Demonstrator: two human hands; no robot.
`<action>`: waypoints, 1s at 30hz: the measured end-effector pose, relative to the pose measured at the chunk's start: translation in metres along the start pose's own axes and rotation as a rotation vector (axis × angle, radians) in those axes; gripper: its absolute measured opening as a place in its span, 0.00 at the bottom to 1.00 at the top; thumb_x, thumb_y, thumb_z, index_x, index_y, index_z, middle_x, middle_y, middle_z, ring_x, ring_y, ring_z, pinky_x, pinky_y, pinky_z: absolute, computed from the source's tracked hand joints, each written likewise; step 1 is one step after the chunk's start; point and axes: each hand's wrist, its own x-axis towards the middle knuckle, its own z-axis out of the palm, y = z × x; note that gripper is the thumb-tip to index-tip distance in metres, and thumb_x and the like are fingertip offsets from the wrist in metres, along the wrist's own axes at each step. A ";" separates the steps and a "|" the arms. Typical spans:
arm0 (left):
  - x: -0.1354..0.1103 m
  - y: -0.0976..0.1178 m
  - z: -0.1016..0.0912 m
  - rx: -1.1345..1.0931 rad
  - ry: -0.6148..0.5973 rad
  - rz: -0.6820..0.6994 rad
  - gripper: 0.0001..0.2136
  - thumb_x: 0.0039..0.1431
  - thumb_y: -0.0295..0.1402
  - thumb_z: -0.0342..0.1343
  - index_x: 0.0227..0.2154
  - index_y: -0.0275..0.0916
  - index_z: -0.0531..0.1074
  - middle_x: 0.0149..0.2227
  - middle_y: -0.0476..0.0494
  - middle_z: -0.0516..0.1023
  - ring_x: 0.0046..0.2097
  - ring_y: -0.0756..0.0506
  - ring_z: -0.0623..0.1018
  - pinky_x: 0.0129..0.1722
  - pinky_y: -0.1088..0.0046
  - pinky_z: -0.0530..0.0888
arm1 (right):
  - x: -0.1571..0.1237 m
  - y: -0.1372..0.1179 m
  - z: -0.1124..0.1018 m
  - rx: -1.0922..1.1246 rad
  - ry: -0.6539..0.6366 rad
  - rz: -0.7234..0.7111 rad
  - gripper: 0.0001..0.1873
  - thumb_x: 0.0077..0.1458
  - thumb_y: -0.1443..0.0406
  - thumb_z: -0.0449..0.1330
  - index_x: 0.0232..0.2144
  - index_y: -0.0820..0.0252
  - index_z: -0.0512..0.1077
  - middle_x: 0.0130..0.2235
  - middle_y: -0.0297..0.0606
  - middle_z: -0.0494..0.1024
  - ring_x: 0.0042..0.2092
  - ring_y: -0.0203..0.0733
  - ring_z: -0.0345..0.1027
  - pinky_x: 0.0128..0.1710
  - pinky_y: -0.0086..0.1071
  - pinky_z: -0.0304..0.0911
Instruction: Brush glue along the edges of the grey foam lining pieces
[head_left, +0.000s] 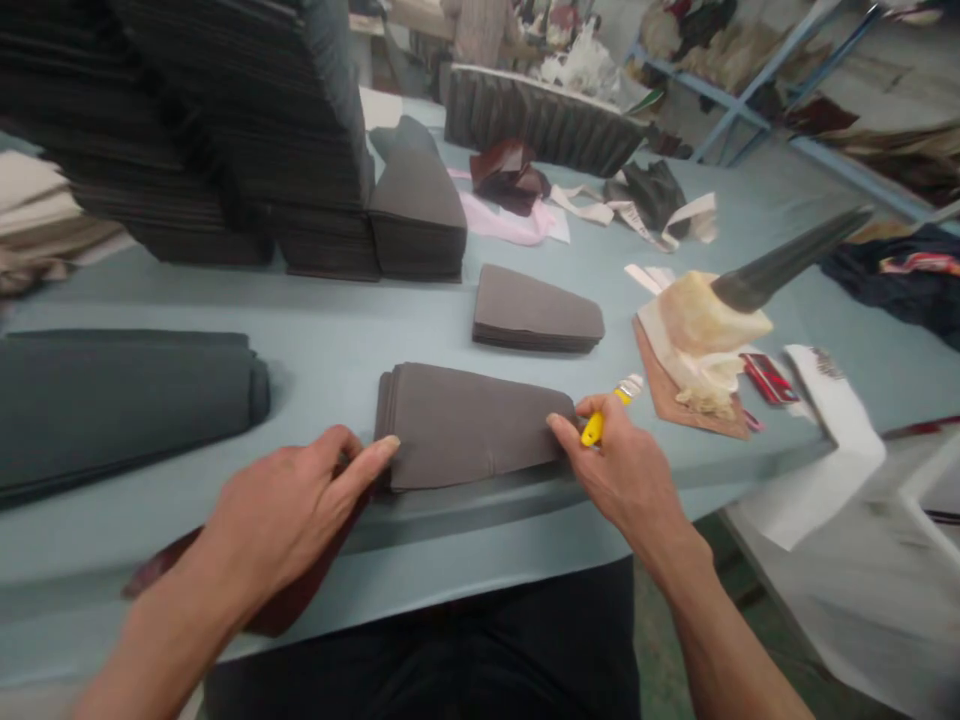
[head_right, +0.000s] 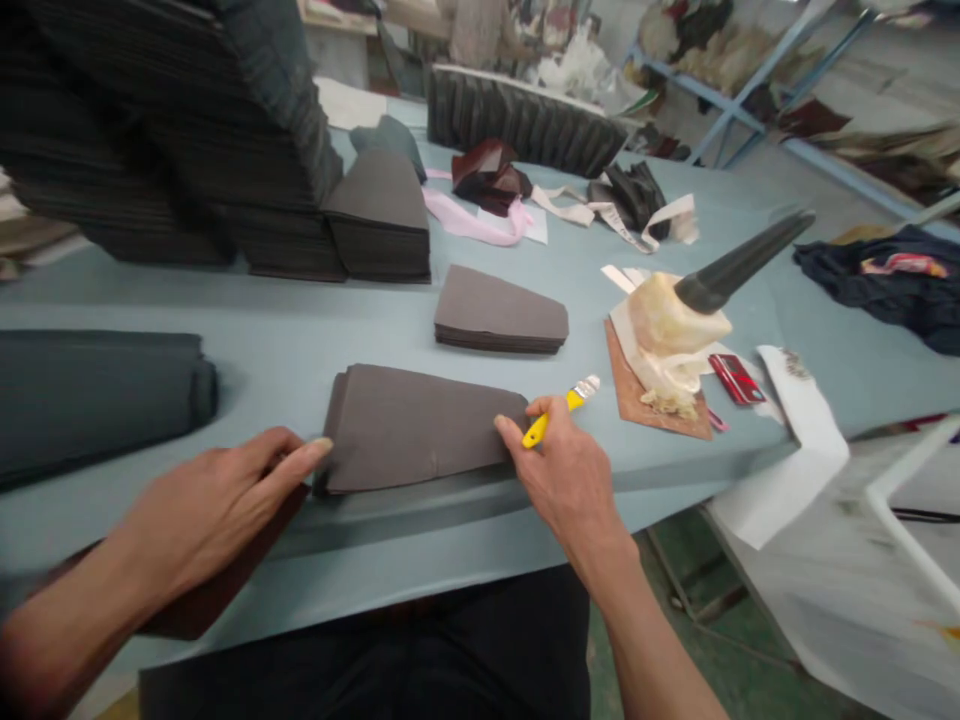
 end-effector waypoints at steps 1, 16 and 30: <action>0.004 0.007 -0.006 0.150 -0.088 0.008 0.28 0.70 0.29 0.41 0.66 0.53 0.73 0.51 0.33 0.80 0.37 0.32 0.82 0.34 0.59 0.73 | -0.001 -0.005 -0.002 -0.057 -0.020 0.002 0.21 0.67 0.46 0.61 0.50 0.54 0.70 0.30 0.40 0.81 0.38 0.60 0.80 0.35 0.36 0.53; 0.019 0.025 -0.019 0.351 -0.185 0.115 0.31 0.75 0.27 0.39 0.74 0.61 0.61 0.50 0.32 0.80 0.42 0.31 0.84 0.31 0.61 0.76 | -0.005 -0.042 -0.009 -0.299 -0.159 0.019 0.21 0.71 0.47 0.58 0.55 0.54 0.69 0.31 0.40 0.81 0.41 0.60 0.81 0.34 0.33 0.45; 0.023 0.023 -0.018 0.291 -0.201 0.116 0.31 0.75 0.28 0.34 0.74 0.59 0.60 0.49 0.30 0.80 0.42 0.29 0.84 0.33 0.58 0.76 | -0.007 -0.048 -0.003 -0.282 -0.124 0.013 0.21 0.70 0.48 0.59 0.55 0.55 0.70 0.30 0.39 0.79 0.38 0.57 0.79 0.34 0.33 0.46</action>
